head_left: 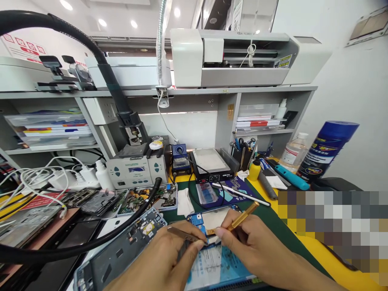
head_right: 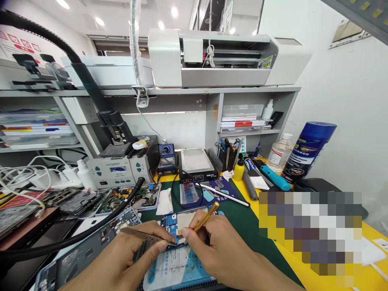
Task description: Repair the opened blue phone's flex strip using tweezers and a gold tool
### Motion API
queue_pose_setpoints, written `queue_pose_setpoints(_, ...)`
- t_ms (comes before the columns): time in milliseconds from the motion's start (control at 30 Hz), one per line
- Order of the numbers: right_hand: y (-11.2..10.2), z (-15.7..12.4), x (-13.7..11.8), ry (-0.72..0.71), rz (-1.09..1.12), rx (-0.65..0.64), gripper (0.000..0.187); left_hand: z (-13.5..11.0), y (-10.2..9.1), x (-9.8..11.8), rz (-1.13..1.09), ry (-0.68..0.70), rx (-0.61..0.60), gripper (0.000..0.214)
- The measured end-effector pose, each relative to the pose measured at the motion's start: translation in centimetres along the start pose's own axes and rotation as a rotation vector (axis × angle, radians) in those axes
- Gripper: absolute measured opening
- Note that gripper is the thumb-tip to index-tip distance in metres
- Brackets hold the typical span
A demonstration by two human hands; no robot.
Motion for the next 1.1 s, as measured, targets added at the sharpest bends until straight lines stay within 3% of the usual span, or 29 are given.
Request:
queue_pose_setpoints(667, -0.03, 0.0, -0.16, 0.006, -0.028, 0.001, 0.032, -0.35, -0.21, -0.66, -0.021, -0.099, 0.01, 0.027)
queue_pose_setpoints(1100, -0.24, 0.02, -0.42, -0.007, -0.024, 0.011, 0.03, -0.34, -0.33, -0.44, 0.012, -0.027, 0.06, 0.024)
Point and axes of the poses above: each hand's wrist, its own z-axis towards the middle knuckle, its own y-axis out of the palm, x = y × z, the point moved 8 cm from there along z, towards the middle knuckle, and after that the axes turned 2 degrees about x, right-handed, at the moved point
